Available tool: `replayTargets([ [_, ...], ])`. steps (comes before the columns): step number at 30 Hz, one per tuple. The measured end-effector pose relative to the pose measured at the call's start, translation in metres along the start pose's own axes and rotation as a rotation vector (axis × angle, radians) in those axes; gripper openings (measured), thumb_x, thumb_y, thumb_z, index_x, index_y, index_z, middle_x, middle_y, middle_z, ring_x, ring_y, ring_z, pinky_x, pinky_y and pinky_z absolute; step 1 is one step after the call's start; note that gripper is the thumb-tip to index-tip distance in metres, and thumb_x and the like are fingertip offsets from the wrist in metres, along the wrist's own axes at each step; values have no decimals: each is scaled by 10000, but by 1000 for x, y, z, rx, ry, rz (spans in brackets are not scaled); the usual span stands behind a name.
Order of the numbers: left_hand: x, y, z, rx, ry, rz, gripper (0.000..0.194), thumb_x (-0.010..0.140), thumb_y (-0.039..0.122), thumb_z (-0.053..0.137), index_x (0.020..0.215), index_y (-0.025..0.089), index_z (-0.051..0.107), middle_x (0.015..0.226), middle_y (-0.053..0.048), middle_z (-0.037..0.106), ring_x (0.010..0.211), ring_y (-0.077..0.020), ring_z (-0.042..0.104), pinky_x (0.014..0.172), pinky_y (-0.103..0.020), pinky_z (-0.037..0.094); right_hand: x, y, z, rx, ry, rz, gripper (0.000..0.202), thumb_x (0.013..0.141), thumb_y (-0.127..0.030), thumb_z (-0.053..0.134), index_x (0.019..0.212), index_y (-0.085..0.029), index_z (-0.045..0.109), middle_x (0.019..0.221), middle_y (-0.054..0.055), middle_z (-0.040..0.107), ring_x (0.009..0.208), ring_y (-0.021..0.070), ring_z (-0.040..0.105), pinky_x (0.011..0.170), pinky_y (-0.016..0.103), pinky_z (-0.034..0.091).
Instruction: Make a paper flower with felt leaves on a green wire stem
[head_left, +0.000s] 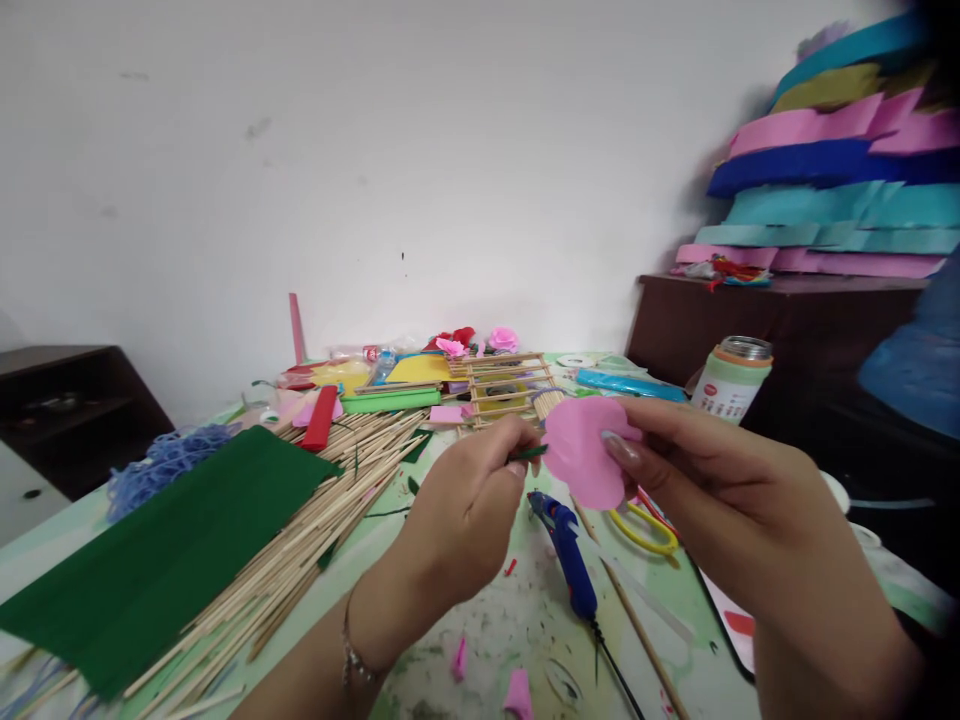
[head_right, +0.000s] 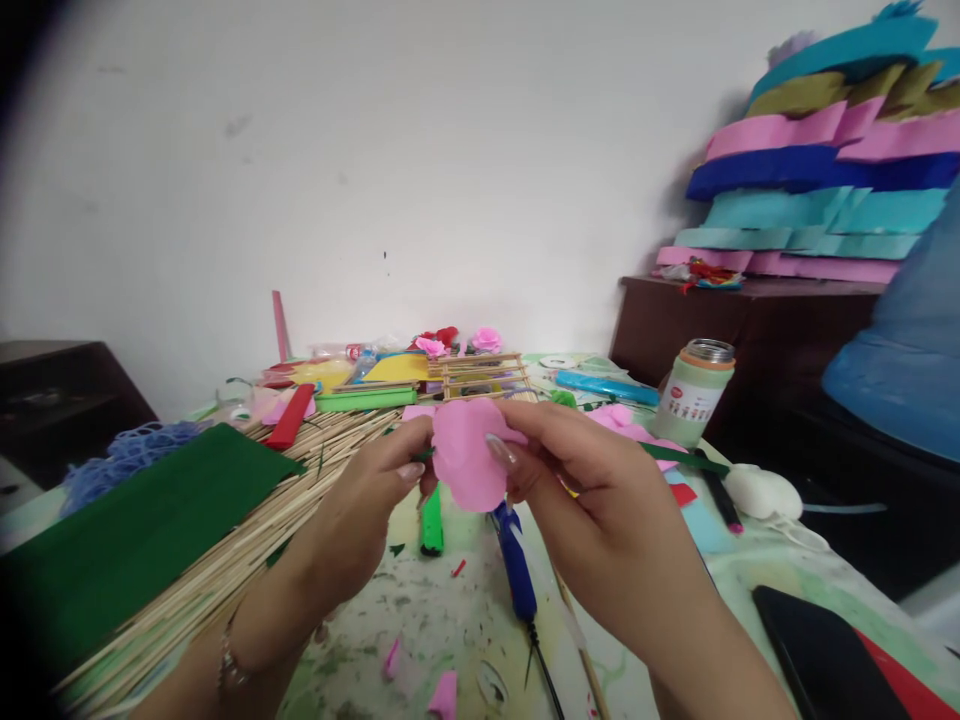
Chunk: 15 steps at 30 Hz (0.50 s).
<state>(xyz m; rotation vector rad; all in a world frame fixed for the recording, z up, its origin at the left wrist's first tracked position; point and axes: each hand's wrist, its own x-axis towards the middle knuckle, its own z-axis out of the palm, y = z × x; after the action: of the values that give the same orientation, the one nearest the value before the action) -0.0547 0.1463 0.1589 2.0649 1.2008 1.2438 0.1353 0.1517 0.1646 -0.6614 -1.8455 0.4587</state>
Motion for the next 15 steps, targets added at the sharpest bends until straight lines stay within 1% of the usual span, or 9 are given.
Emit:
replayTargets([
  [3,-2,-3,-1,25,52,88,190,881,217,311,766,217,462,734,-5,506,699,-181,452,637,-333,323,0,-3,2,172,17,90,359,898,-177,627,1202,-366,655,903,-14,696,752,97,634,633,152,524],
  [5,-4,-4,-1,62,81,118,218,914,244,292,772,216,456,733,-5,498,697,-180,446,637,-334,316,4,-2,2,388,61,137,378,873,-181,661,1202,-365,639,833,-19,684,679,91,614,575,149,509],
  [7,-7,-1,-1,119,127,156,242,935,269,283,790,211,468,731,-4,483,693,-178,434,638,-332,312,11,2,1,656,80,196,369,800,-199,745,1117,-362,651,735,-37,671,564,77,570,498,142,467],
  [8,-8,0,0,153,149,187,272,952,279,264,784,209,466,719,0,469,682,-174,423,635,-331,308,15,4,1,778,71,237,346,748,-204,791,1039,-345,668,690,-42,665,519,66,541,470,133,440],
  [10,-10,4,2,231,178,248,320,986,277,240,737,208,429,681,11,432,654,-164,395,631,-327,299,20,9,2,953,19,352,281,663,-188,847,874,-281,686,617,-42,642,465,42,473,441,116,392],
  [11,-11,6,3,277,189,271,330,997,269,255,703,208,392,659,17,411,641,-158,379,628,-326,293,21,10,4,1011,-17,423,254,645,-173,852,823,-251,688,597,-38,628,456,33,446,436,111,376],
  [13,-11,8,5,348,214,285,336,997,255,332,664,210,335,636,24,394,630,-151,364,620,-322,286,20,12,10,1104,-93,550,212,645,-153,838,793,-210,698,592,-30,608,457,25,423,444,113,374],
  [15,-12,9,6,353,246,255,339,986,251,394,656,209,328,639,21,414,633,-146,376,605,-315,282,18,13,19,1189,-178,627,204,650,-150,822,820,-188,716,590,-27,594,454,24,417,448,121,380],
])
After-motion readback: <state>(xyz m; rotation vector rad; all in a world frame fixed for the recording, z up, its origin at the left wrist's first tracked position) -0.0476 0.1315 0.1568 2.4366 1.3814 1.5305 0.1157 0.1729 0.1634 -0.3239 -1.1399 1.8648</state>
